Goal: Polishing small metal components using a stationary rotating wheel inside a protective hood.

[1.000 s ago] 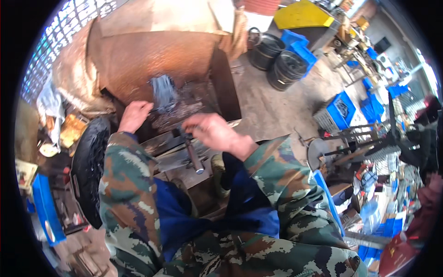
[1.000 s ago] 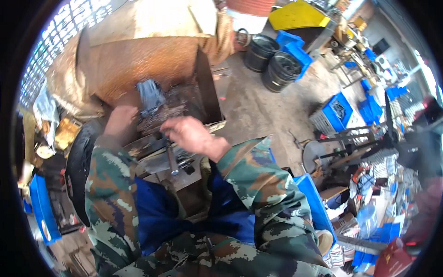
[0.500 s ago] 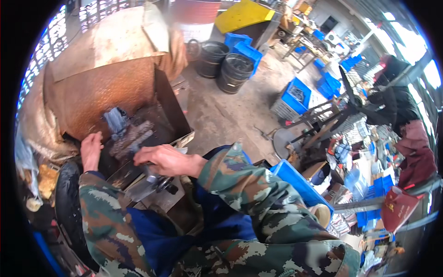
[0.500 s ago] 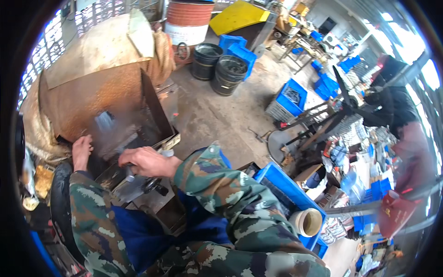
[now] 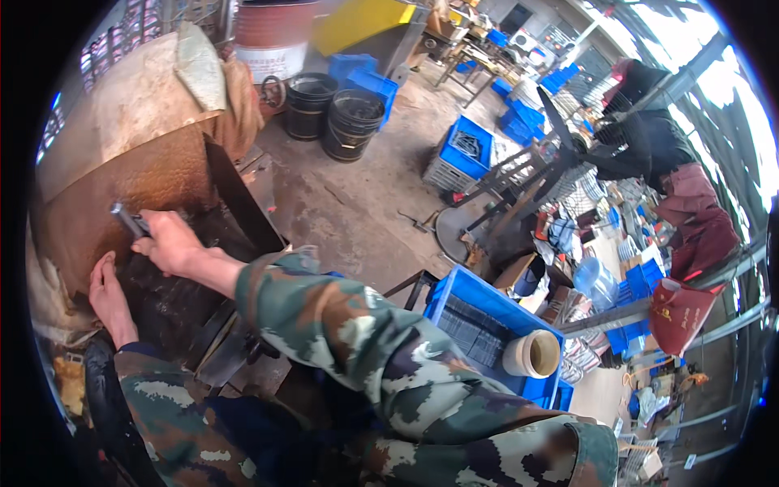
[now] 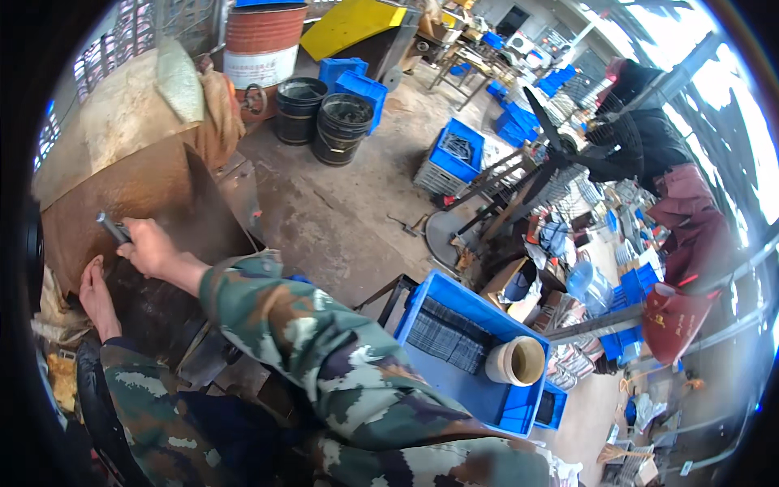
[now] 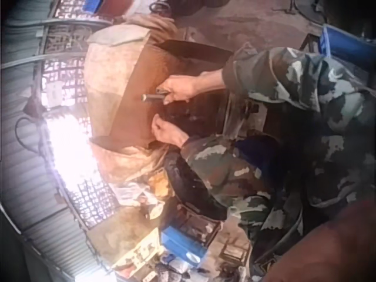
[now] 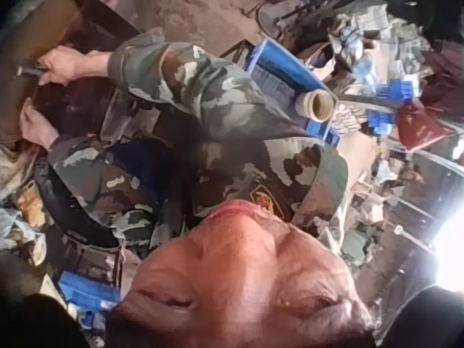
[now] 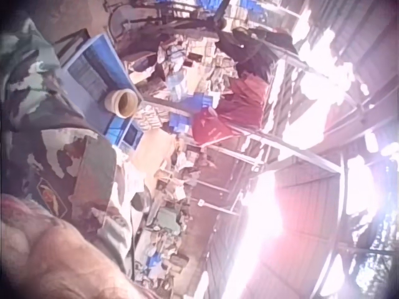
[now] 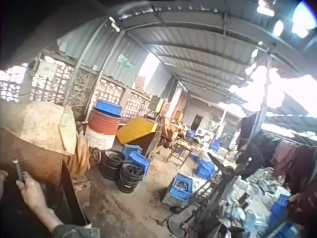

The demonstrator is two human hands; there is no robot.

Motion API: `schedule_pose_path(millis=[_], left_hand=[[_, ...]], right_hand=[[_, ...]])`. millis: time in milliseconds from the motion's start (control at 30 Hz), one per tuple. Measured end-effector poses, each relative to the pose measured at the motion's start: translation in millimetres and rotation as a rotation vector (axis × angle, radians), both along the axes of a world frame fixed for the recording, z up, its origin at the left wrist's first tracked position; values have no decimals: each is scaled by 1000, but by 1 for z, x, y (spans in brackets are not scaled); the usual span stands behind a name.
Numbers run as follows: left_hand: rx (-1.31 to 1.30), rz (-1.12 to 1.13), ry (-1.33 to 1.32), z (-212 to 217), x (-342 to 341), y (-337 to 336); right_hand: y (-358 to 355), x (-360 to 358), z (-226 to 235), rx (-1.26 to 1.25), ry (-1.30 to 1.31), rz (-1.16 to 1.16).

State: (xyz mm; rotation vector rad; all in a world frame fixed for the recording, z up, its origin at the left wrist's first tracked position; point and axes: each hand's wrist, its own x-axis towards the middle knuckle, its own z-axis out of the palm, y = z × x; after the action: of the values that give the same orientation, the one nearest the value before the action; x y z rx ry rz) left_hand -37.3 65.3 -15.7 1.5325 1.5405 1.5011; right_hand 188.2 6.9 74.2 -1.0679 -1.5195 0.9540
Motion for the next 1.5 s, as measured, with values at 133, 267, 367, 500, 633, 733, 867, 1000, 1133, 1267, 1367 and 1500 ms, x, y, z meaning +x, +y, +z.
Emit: schedule_pose_path(millis=[133, 267, 367, 500, 633, 733, 867, 1000, 1133, 1267, 1367, 1500], left_hand=[[-57, 28, 78, 12, 10, -3], [-71, 6, 29, -1, -7, 5], [-52, -12, 84, 27, 12, 3], [-178, 111, 83, 39, 7, -39], [-24, -16, 27, 42, 61, -19], [155, 22, 90, 43, 46, -38], [297, 241, 103, 42, 56, -39], [291, 358, -134, 56, 53, -45], [275, 229, 53, 54, -2, -70], [-128, 152, 414, 73, -106, -143], [-323, 179, 584, 46, -196, -208], [-813, 349, 790, 6, -248, -294]], right_hand=[[35, -17, -1, -88, -4, -98], [59, -40, -12, -5, -49, -206], [79, -40, -11, 139, -91, -290], [66, -60, -18, 7, -249, -174], [128, -10, -39, 211, -846, -140], [79, -29, -3, -94, -141, -33], [106, -21, -29, -88, -278, -81], [120, -10, -33, -90, -324, -60], [118, -7, -42, -137, -310, -22], [117, -15, -32, -146, -249, 38], [109, -29, -28, -143, -257, 53], [116, -22, -33, -151, -284, 53]])
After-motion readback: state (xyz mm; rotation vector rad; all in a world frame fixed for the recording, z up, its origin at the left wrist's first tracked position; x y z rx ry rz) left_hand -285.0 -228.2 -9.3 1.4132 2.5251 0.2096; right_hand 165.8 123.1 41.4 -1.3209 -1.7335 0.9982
